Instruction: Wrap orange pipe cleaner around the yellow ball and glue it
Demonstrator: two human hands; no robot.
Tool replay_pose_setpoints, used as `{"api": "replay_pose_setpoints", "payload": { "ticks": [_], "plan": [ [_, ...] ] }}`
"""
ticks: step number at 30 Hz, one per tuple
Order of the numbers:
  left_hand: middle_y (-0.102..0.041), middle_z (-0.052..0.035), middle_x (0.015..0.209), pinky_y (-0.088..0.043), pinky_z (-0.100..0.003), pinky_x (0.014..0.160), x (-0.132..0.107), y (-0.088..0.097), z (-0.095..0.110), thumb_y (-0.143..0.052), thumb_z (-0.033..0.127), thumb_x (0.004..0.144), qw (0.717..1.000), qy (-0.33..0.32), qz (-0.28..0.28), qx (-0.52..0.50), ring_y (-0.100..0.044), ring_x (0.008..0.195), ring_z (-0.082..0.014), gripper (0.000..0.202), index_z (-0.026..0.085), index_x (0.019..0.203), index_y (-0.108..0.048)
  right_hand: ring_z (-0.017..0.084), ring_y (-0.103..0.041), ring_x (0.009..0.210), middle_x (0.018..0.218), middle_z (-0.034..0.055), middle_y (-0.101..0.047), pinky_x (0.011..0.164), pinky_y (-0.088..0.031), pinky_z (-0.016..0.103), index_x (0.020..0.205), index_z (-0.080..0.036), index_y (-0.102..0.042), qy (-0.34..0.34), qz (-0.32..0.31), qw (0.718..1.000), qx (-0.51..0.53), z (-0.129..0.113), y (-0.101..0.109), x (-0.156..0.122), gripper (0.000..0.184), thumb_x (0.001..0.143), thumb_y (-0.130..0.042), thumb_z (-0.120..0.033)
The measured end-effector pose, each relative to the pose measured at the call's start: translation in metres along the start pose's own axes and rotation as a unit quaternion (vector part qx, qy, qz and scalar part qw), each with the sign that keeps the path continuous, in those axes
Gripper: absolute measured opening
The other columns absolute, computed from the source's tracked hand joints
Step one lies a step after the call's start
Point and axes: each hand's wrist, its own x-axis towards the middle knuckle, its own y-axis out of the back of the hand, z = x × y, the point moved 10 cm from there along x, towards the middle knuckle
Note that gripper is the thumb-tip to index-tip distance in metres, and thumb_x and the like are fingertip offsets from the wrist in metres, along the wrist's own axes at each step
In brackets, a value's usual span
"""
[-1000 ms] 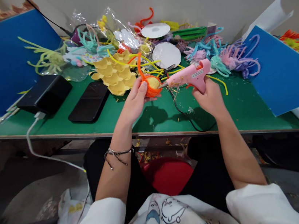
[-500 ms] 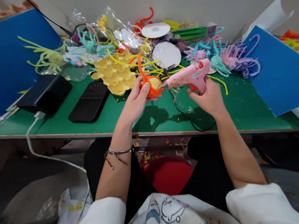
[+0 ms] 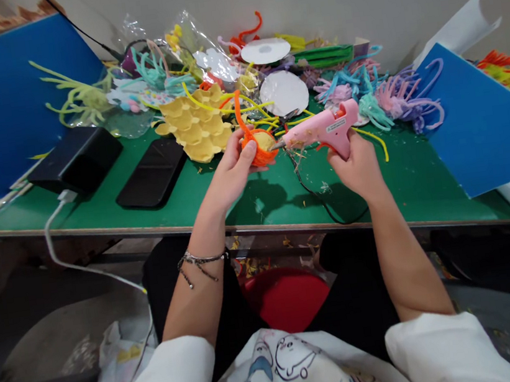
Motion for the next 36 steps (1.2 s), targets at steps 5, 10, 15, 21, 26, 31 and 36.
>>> {"api": "replay_pose_setpoints", "payload": {
  "ticks": [5, 10, 15, 21, 26, 31, 36],
  "plan": [
    [-0.067, -0.0075, 0.123, -0.06, -0.032, 0.086, 0.0, 0.0, 0.0, -0.056, 0.042, 0.093, 1.0, -0.005, 0.0, 0.002, -0.071, 0.107, -0.0223, 0.038, 0.024, 0.126, -0.051, 0.017, -0.047, 0.055, 0.065, -0.0002, -0.055, 0.056, -0.038, 0.032, 0.085, -0.022, -0.05, -0.005, -0.012, 1.0, -0.004, 0.0, -0.002, 0.0, 0.017, 0.068, -0.053, -0.022],
    [-0.067, -0.0074, 0.122, -0.06, -0.033, 0.086, 0.001, 0.0, 0.0, -0.055, 0.041, 0.093, 1.0, -0.012, 0.0, 0.004, -0.071, 0.107, -0.0224, 0.037, 0.024, 0.126, -0.051, 0.018, -0.048, 0.057, 0.066, 0.001, -0.056, 0.056, -0.037, 0.032, 0.086, -0.022, -0.051, -0.005, -0.02, 1.0, -0.005, -0.001, -0.003, 0.0, 0.018, 0.068, -0.053, -0.023],
    [-0.065, -0.0087, 0.124, -0.059, -0.035, 0.088, 0.0, 0.0, -0.001, -0.057, 0.042, 0.092, 1.0, -0.008, 0.001, 0.018, -0.07, 0.108, -0.0234, 0.041, 0.024, 0.128, -0.051, 0.018, -0.049, 0.057, 0.066, 0.0012, -0.057, 0.055, -0.036, 0.032, 0.086, -0.022, -0.051, 0.004, -0.016, 1.0, -0.012, -0.001, -0.003, 0.0, 0.018, 0.069, -0.053, -0.022],
    [-0.064, -0.0084, 0.122, -0.059, -0.032, 0.079, 0.0, 0.0, 0.001, -0.057, 0.048, 0.091, 0.999, -0.02, 0.0, 0.049, -0.069, 0.106, -0.0238, 0.046, 0.024, 0.13, -0.051, 0.018, -0.047, 0.056, 0.065, 0.0011, -0.056, 0.055, -0.036, 0.032, 0.086, -0.022, -0.051, 0.0, -0.017, 1.0, -0.014, -0.001, -0.004, 0.0, 0.017, 0.069, -0.053, -0.023],
    [-0.06, -0.0071, 0.128, -0.057, -0.031, 0.08, -0.003, -0.002, 0.003, -0.056, 0.053, 0.09, 0.997, -0.036, -0.007, 0.071, -0.065, 0.109, -0.0233, 0.049, 0.026, 0.131, -0.053, 0.018, -0.048, 0.057, 0.065, 0.0009, -0.055, 0.056, -0.036, 0.032, 0.086, -0.022, -0.05, -0.008, -0.021, 1.0, -0.013, -0.002, -0.004, 0.0, 0.018, 0.068, -0.053, -0.022],
    [-0.055, -0.0082, 0.136, -0.055, -0.033, 0.089, -0.005, 0.0, -0.001, -0.057, 0.052, 0.09, 0.997, -0.022, -0.009, 0.077, -0.058, 0.118, -0.0248, 0.048, 0.025, 0.129, -0.056, 0.018, -0.048, 0.055, 0.064, 0.0003, -0.054, 0.057, -0.036, 0.033, 0.086, -0.022, -0.05, -0.01, -0.028, 1.0, -0.01, -0.003, -0.005, -0.001, 0.017, 0.07, -0.053, -0.022],
    [-0.053, -0.0077, 0.137, -0.055, -0.033, 0.089, -0.004, 0.001, -0.007, -0.055, 0.048, 0.092, 0.998, 0.003, -0.013, 0.066, -0.061, 0.113, -0.0233, 0.046, 0.026, 0.133, -0.052, 0.018, -0.049, 0.055, 0.063, -0.0005, -0.054, 0.058, -0.039, 0.034, 0.09, -0.022, -0.053, -0.017, -0.019, 1.0, -0.013, -0.003, -0.003, -0.001, 0.019, 0.071, -0.057, -0.024]
  ]
}}
